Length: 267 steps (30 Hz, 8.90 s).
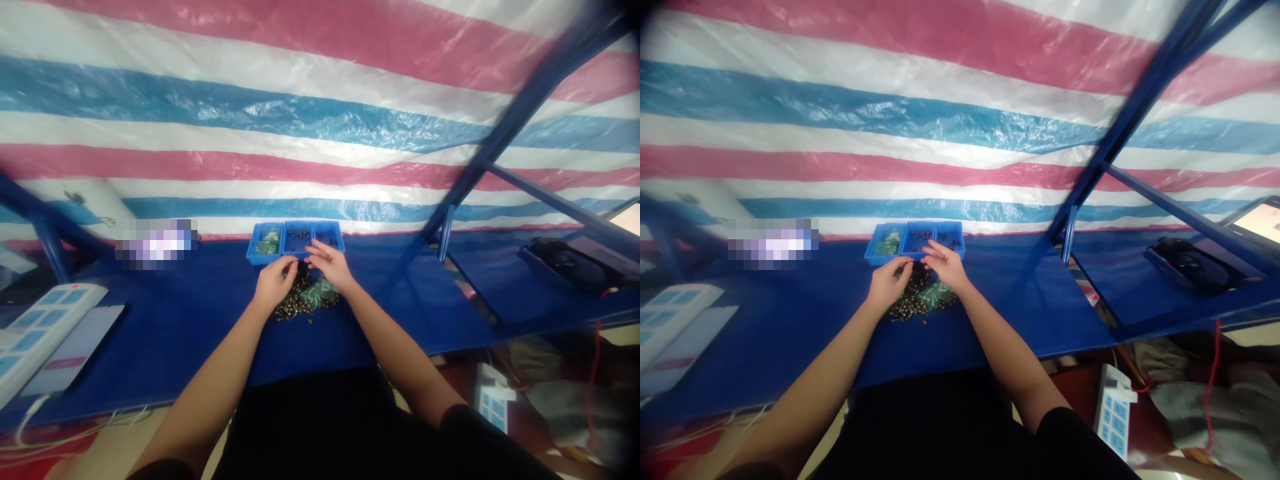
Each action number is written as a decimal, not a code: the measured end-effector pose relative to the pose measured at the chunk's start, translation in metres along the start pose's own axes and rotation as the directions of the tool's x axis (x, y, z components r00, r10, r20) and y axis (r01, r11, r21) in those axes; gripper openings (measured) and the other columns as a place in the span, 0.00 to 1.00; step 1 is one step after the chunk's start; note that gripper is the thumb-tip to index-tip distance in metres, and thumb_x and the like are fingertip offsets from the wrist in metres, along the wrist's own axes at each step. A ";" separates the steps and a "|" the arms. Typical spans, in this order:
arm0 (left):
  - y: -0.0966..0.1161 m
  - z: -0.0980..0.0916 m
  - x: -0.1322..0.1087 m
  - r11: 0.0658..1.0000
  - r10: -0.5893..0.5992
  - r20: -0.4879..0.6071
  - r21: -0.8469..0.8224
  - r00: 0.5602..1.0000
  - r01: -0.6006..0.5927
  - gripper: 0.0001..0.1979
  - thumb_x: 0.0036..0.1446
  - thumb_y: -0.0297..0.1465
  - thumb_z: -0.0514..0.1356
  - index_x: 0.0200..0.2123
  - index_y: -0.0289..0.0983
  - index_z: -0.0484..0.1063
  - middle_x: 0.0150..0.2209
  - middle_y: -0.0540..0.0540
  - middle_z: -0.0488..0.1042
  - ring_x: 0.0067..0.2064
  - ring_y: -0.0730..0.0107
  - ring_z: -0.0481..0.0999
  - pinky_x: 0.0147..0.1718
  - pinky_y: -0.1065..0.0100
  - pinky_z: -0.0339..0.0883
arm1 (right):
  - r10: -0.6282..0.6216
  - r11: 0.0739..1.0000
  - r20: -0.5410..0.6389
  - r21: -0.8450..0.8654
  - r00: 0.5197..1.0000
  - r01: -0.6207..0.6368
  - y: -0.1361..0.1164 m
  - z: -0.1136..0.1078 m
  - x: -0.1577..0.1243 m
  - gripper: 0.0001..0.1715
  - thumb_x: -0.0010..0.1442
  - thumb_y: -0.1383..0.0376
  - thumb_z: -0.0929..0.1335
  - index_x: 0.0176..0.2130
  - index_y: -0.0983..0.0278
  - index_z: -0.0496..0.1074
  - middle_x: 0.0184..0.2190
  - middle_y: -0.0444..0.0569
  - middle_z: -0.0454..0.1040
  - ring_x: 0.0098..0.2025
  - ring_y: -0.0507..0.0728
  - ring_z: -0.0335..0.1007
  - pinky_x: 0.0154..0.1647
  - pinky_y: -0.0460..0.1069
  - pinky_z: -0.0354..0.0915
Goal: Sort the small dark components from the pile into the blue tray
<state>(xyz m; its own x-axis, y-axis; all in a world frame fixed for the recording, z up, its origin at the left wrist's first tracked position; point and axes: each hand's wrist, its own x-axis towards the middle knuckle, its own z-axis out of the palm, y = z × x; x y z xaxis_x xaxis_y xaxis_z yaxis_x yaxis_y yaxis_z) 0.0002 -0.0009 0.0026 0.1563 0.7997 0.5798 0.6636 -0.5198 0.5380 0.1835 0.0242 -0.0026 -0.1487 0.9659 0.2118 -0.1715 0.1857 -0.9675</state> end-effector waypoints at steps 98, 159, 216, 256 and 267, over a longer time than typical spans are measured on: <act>0.002 0.003 0.001 0.999 -0.004 0.156 -0.051 0.988 0.012 0.12 0.64 0.38 0.52 0.39 0.39 0.72 0.35 0.47 0.77 0.32 0.69 0.75 0.34 0.68 0.67 | 0.004 0.973 0.149 -0.227 0.989 0.030 -0.004 0.006 -0.008 0.17 0.57 0.53 0.68 0.38 0.63 0.69 0.28 0.45 0.74 0.28 0.51 0.70 0.33 0.48 0.69; 0.008 -0.003 0.000 1.000 -0.024 0.129 -0.005 0.991 0.025 0.13 0.65 0.38 0.51 0.40 0.40 0.73 0.34 0.49 0.77 0.32 0.72 0.74 0.34 0.71 0.65 | -0.042 0.986 0.091 -0.155 0.995 0.055 -0.001 0.007 -0.009 0.22 0.52 0.56 0.73 0.43 0.66 0.76 0.31 0.49 0.79 0.31 0.53 0.74 0.38 0.50 0.72; 0.002 0.001 -0.001 0.997 -0.046 0.116 -0.063 0.992 0.053 0.15 0.64 0.40 0.52 0.43 0.39 0.73 0.36 0.48 0.78 0.33 0.71 0.76 0.36 0.71 0.67 | -0.024 0.986 0.062 -0.161 0.998 0.034 -0.006 0.007 -0.009 0.22 0.51 0.53 0.73 0.40 0.66 0.76 0.34 0.51 0.79 0.33 0.54 0.75 0.39 0.51 0.72; 0.002 -0.001 -0.001 0.997 -0.057 0.139 -0.052 0.989 0.065 0.14 0.65 0.40 0.52 0.43 0.40 0.73 0.33 0.50 0.77 0.30 0.72 0.74 0.32 0.72 0.65 | -0.033 0.984 0.084 -0.170 0.996 0.047 -0.013 0.006 -0.011 0.19 0.51 0.58 0.73 0.41 0.67 0.77 0.33 0.51 0.79 0.32 0.54 0.75 0.39 0.51 0.72; -0.001 0.002 -0.001 0.998 -0.001 0.077 -0.059 0.997 0.005 0.13 0.63 0.39 0.54 0.42 0.40 0.74 0.37 0.48 0.78 0.33 0.72 0.75 0.35 0.72 0.66 | -0.008 0.986 0.071 -0.165 0.997 0.020 -0.014 0.007 -0.010 0.21 0.51 0.55 0.73 0.40 0.67 0.77 0.32 0.51 0.79 0.31 0.54 0.75 0.38 0.51 0.73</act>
<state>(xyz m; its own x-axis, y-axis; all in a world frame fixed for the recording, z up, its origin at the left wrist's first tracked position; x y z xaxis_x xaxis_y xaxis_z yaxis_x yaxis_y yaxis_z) 0.0008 -0.0008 -0.0001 0.2120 0.8209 0.5302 0.6204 -0.5322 0.5760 0.1805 0.0105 0.0096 -0.2163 0.9491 0.2289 -0.0118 0.2319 -0.9727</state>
